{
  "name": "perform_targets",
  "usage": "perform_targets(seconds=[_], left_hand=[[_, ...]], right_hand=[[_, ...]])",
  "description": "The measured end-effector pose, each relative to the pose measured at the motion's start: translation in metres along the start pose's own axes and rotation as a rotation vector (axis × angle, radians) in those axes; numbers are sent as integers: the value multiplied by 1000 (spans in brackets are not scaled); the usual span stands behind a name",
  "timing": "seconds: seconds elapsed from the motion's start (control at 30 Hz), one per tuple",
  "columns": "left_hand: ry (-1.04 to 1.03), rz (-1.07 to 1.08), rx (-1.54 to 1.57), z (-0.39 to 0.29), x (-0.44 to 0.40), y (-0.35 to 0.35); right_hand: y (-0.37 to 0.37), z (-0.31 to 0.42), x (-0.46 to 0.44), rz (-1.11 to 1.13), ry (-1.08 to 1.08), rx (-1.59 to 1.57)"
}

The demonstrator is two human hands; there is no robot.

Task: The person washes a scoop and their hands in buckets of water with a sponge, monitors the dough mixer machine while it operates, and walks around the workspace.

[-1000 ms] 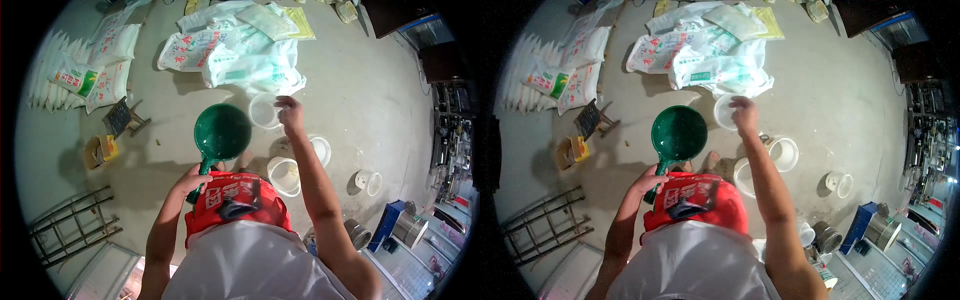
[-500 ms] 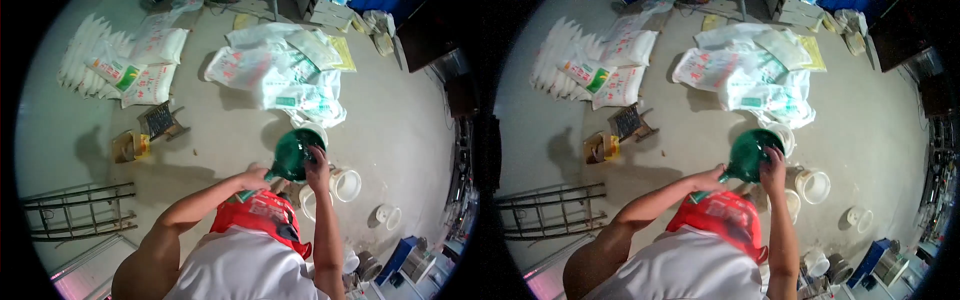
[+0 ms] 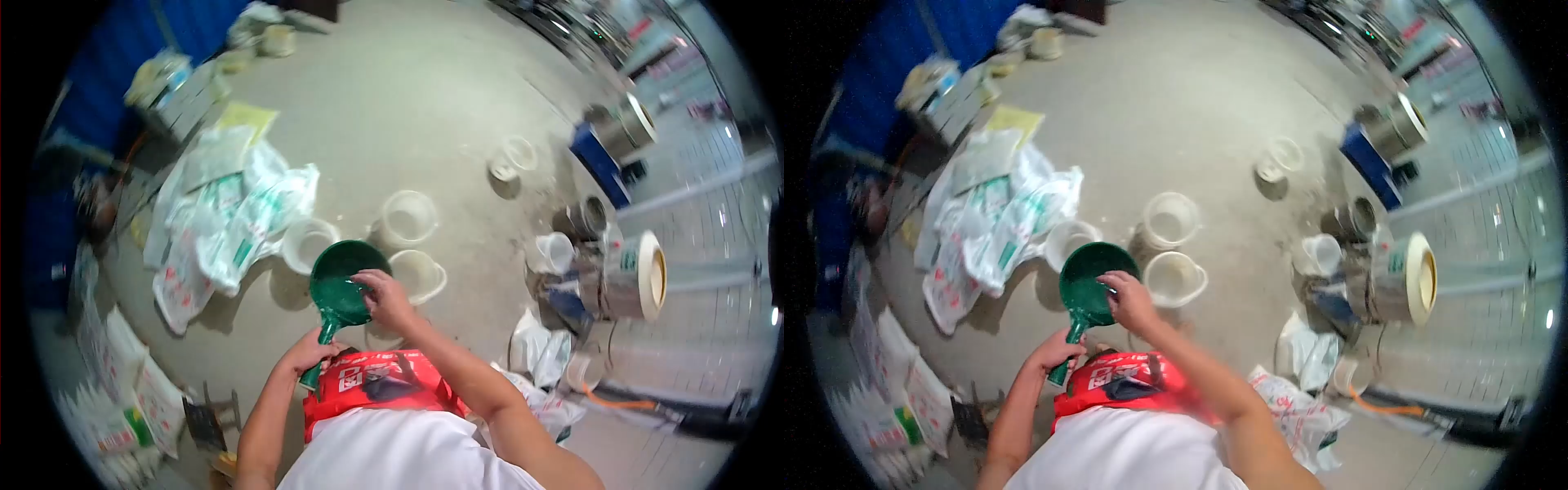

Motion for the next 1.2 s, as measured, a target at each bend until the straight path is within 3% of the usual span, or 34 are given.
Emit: perform_targets(seconds=[0.1, 0.3, 0.47, 0.6, 0.73, 0.87, 0.93, 1.07, 1.13, 1.2], left_hand=[[59, 52, -15, -6, -37, -32], [152, 82, -5, -38, -102, -179], [114, 127, -143, -82, -162, -295], [139, 193, -233, -119, -215, -372], [107, 264, -319, -170, -268, -451], [96, 303, -396, -209, -335, -514], [64, 312, -443, -232, -369, -544], [94, 429, -485, -291, -436, -618], [156, 481, -513, -306, -468, -645], [148, 537, -544, -339, -506, -685]], right_hand=[[54, -35, 10, -80, -146, -31], [217, -113, 55, -315, -200, -110], [359, -172, 82, -573, -240, -110], [454, -217, 113, -723, -435, -42], [510, -307, 170, -952, -587, 17], [542, -392, 244, -1029, -890, -26], [531, -480, 311, -1114, -936, -43], [526, -545, 385, -1111, -1217, 42], [526, -522, 374, -618, -1505, 96], [513, -519, 377, -543, -1521, 61]])
Point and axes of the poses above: each hand's wrist, its own x-axis away from the middle knuckle, its own y-axis out of the back of the hand, z = x × y, the point moved 6 cm from there along -x, towards the middle knuckle, and after that the axes turned 9 degrees about -z, right-handed, at the moved point
